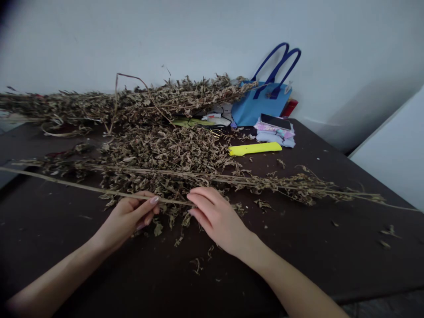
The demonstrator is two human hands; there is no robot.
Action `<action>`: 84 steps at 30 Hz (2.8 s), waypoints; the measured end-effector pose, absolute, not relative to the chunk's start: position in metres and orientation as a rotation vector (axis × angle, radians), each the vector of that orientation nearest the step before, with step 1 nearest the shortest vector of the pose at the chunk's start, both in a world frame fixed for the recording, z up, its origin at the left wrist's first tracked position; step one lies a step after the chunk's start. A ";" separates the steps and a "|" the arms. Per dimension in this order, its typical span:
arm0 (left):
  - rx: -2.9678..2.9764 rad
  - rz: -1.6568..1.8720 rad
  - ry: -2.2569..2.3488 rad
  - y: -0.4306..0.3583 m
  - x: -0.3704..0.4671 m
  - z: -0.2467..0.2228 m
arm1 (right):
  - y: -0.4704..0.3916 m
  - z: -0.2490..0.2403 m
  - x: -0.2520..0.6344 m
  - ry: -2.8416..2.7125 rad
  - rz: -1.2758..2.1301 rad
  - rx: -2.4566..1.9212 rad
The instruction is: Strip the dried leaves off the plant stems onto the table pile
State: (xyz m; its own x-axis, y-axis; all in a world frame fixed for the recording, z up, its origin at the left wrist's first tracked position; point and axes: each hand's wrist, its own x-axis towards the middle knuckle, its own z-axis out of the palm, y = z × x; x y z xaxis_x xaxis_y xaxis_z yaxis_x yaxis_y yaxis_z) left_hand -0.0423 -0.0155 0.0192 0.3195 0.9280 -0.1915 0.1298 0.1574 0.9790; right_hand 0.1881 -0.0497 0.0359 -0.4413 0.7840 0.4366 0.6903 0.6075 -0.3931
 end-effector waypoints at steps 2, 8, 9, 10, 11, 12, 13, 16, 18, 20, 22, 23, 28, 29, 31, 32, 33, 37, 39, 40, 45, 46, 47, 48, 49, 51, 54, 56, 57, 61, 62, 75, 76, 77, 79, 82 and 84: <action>1.280 0.798 1.114 -0.015 -0.043 0.018 | -0.047 0.040 0.194 -2.197 0.207 -1.158; 1.253 0.817 1.113 -0.014 -0.042 0.022 | -0.039 0.042 0.205 -2.297 0.145 -1.254; 1.251 0.820 1.109 -0.014 -0.042 0.022 | -0.038 0.041 0.206 -2.330 0.150 -1.281; 1.249 0.824 1.105 -0.014 -0.042 0.023 | -0.038 0.040 0.206 -2.356 0.154 -1.306; 1.247 0.829 1.103 -0.014 -0.042 0.023 | -0.037 0.039 0.207 -2.376 0.160 -1.327; 1.244 0.834 1.100 -0.014 -0.043 0.023 | -0.037 0.039 0.207 -2.394 0.168 -1.342; 1.240 0.838 1.097 -0.014 -0.043 0.022 | -0.037 0.038 0.208 -2.407 0.180 -1.353; 1.225 0.851 1.089 -0.013 -0.044 0.020 | -0.036 0.037 0.211 -2.414 0.227 -1.368; 1.212 0.856 1.091 -0.012 -0.045 0.019 | -0.035 0.038 0.212 -2.400 0.267 -1.361; 1.200 0.862 1.095 -0.012 -0.045 0.019 | -0.034 0.039 0.212 -2.378 0.295 -1.334; 1.188 0.865 1.086 -0.012 -0.044 0.019 | -0.034 0.039 0.211 -2.355 0.304 -1.308; 1.184 0.868 1.080 -0.012 -0.043 0.019 | -0.034 0.039 0.210 -2.345 0.303 -1.302; 1.285 0.756 1.100 -0.013 -0.042 0.019 | -0.034 0.036 0.205 -2.308 0.290 -1.312; 1.311 0.720 1.110 -0.013 -0.042 0.019 | -0.034 0.035 0.205 -2.300 0.292 -1.320; 1.326 0.688 1.112 -0.014 -0.042 0.019 | -0.035 0.032 0.202 -2.283 0.288 -1.331; 1.315 0.692 1.101 -0.014 -0.042 0.019 | -0.036 0.031 0.201 -2.276 0.279 -1.330; 1.295 0.702 1.086 -0.015 -0.041 0.019 | -0.036 0.029 0.200 -2.271 0.263 -1.324; 1.152 0.759 1.032 -0.018 -0.036 0.020 | -0.040 0.023 0.191 -2.263 0.146 -1.293; 1.104 0.770 1.020 -0.019 -0.034 0.020 | -0.042 0.021 0.187 -2.254 0.077 -1.282; 1.091 0.764 1.014 -0.020 -0.034 0.020 | -0.043 0.020 0.186 -2.250 0.046 -1.273; 1.013 0.739 1.004 -0.019 -0.035 0.017 | -0.046 0.019 0.181 -2.254 -0.044 -1.244; 0.999 0.737 1.006 -0.019 -0.036 0.016 | -0.046 0.019 0.180 -2.261 -0.048 -1.242; 0.995 0.731 1.008 -0.019 -0.036 0.016 | -0.047 0.019 0.180 -2.266 -0.050 -1.240; 1.001 0.722 1.014 -0.019 -0.037 0.015 | -0.047 0.019 0.180 -2.272 -0.050 -1.238; 1.020 0.710 1.024 -0.019 -0.037 0.014 | -0.047 0.019 0.180 -2.276 -0.048 -1.239; 1.068 0.679 1.058 -0.020 -0.038 0.014 | -0.047 0.019 0.181 -2.274 -0.041 -1.248; 1.097 0.670 1.094 -0.020 -0.038 0.014 | -0.045 0.020 0.184 -2.250 -0.038 -1.270; 1.104 0.668 1.088 -0.020 -0.038 0.014 | -0.044 0.021 0.186 -2.229 -0.053 -1.279; 1.119 0.663 1.080 -0.020 -0.038 0.014 | -0.044 0.021 0.186 -2.219 -0.061 -1.280; 1.194 0.657 1.045 -0.019 -0.038 0.015 | -0.043 0.021 0.185 -2.208 -0.057 -1.252; 1.193 0.681 1.038 -0.019 -0.038 0.016 | -0.044 0.021 0.184 -2.212 -0.055 -1.242; 1.207 0.770 1.079 -0.020 -0.037 0.019 | -0.048 0.030 0.188 -2.307 0.083 -1.300; 1.205 0.772 1.081 -0.019 -0.038 0.020 | -0.048 0.032 0.190 -2.303 0.104 -1.301; 1.200 0.772 1.081 -0.019 -0.038 0.021 | -0.048 0.035 0.192 -2.293 0.127 -1.299; 1.185 0.777 1.080 -0.018 -0.038 0.023 | -0.047 0.042 0.198 -2.260 0.173 -1.297; 1.149 0.813 1.076 -0.017 -0.040 0.025 | -0.043 0.051 0.210 -2.182 0.208 -1.327; 1.118 0.837 1.075 -0.016 -0.040 0.026 | -0.040 0.055 0.218 -2.146 0.232 -1.383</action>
